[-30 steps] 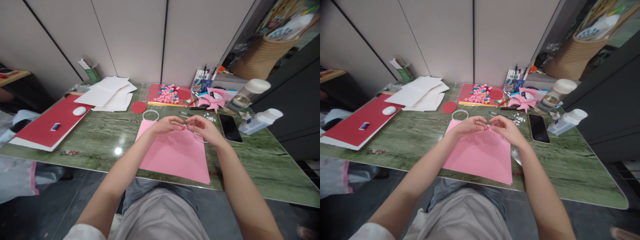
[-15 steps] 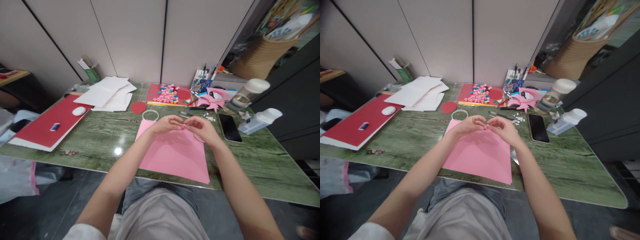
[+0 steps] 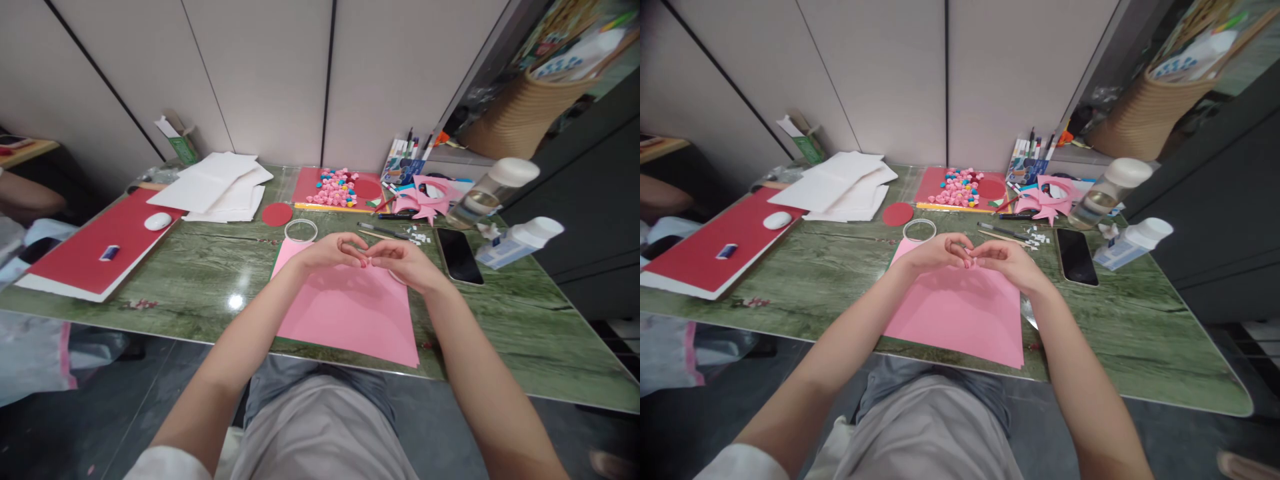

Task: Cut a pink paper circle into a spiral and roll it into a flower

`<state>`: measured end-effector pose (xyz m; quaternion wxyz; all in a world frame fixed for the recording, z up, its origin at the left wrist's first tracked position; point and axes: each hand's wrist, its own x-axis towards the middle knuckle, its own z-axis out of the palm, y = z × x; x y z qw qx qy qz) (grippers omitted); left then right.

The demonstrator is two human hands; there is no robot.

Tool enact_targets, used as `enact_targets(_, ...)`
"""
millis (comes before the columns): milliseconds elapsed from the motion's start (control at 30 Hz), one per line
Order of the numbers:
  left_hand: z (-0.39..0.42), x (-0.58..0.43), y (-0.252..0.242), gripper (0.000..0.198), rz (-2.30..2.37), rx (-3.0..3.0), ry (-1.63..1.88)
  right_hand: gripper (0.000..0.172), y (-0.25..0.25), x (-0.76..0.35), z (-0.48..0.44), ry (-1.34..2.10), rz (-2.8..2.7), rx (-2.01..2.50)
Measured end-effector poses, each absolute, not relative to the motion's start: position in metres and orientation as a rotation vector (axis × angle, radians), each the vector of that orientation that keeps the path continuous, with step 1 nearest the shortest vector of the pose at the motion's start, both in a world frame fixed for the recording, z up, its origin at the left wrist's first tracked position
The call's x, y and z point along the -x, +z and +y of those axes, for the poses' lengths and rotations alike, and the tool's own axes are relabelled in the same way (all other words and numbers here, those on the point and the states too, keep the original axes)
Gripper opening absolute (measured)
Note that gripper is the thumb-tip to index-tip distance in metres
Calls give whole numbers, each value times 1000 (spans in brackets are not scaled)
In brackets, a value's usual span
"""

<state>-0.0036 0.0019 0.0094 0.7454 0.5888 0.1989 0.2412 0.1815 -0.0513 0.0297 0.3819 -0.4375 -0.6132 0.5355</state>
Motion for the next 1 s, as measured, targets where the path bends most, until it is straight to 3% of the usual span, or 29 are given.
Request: enact_targets(1000, 0, 5, 13, 36, 453, -1357, 462, 12, 27, -183, -50, 1384, -1592, 1065)
